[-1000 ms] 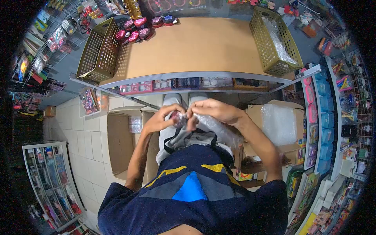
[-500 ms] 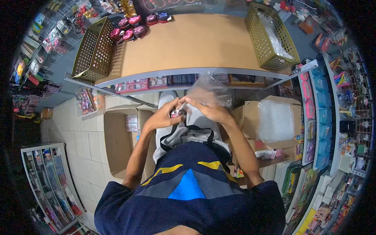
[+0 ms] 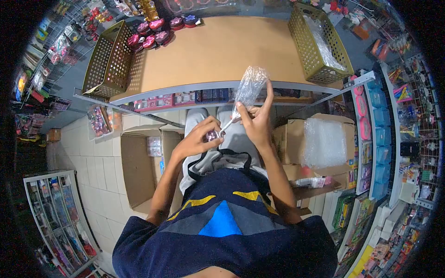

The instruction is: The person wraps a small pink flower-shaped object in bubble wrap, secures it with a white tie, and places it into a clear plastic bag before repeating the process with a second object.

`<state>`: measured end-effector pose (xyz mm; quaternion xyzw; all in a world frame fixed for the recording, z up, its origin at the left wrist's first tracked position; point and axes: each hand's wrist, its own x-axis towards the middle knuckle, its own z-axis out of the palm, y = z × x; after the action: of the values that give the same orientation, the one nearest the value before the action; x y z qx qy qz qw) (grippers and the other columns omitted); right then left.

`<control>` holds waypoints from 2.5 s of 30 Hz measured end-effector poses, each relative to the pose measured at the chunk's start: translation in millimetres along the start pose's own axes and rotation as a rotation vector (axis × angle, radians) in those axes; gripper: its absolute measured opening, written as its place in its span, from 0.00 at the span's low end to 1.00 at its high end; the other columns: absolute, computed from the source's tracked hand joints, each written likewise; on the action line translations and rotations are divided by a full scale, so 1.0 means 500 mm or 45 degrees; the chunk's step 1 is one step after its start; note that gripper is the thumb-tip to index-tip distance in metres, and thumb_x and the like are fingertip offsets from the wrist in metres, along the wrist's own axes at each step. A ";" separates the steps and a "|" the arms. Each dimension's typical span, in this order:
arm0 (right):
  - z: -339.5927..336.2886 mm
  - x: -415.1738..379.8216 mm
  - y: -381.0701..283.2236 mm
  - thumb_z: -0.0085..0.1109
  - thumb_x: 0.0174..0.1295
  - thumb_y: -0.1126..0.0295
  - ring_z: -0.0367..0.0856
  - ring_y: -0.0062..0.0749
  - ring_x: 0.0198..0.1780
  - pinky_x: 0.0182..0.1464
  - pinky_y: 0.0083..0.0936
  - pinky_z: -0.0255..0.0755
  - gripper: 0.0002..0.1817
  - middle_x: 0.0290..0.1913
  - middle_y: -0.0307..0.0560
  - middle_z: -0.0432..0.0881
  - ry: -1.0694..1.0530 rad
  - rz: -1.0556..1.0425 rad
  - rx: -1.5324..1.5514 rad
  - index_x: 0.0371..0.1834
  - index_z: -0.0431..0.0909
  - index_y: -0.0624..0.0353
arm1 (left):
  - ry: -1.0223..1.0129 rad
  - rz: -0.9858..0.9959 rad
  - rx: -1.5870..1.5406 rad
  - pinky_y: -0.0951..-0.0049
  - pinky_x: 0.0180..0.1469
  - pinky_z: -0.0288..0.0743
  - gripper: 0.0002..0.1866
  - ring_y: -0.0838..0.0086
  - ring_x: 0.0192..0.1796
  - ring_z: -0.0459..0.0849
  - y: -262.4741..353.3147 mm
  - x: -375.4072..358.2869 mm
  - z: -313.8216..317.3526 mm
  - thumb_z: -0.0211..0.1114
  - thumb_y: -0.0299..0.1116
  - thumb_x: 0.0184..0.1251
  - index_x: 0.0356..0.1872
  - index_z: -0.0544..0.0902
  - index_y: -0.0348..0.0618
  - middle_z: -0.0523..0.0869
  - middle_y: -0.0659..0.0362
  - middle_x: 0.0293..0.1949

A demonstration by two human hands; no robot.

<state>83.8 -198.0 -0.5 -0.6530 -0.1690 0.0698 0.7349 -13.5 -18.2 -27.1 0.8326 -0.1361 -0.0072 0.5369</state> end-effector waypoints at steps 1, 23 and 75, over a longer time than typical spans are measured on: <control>0.003 -0.004 -0.009 0.56 0.67 0.80 0.87 0.31 0.28 0.24 0.20 0.79 0.46 0.34 0.54 0.85 -0.005 -0.016 -0.019 0.79 0.33 0.55 | 0.002 0.000 0.015 0.62 0.47 0.68 0.13 0.58 0.42 0.74 0.000 0.000 -0.001 0.65 0.37 0.64 0.35 0.75 0.37 0.73 0.52 0.38; -0.126 0.026 -0.136 0.71 0.51 0.62 0.48 0.55 0.78 0.75 0.51 0.46 0.07 0.77 0.45 0.60 -0.827 -0.505 -1.388 0.35 0.89 0.41 | -0.036 0.099 0.398 0.59 0.59 0.63 0.17 0.59 0.52 0.78 0.070 -0.032 -0.082 0.71 0.36 0.51 0.39 0.77 0.41 0.83 0.55 0.40; -0.062 0.021 -0.051 0.63 0.64 0.79 0.84 0.25 0.36 0.46 0.19 0.76 0.08 0.36 0.48 0.87 -0.283 0.042 -0.021 0.45 0.86 0.64 | 0.315 0.008 0.149 0.63 0.56 0.68 0.17 0.53 0.51 0.75 -0.024 -0.025 -0.031 0.65 0.31 0.53 0.43 0.73 0.39 0.76 0.49 0.46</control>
<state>101.4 -227.2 23.3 -0.6501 -0.2391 0.1525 0.7049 -20.5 3.1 -33.0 0.8565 -0.0717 0.1053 0.5002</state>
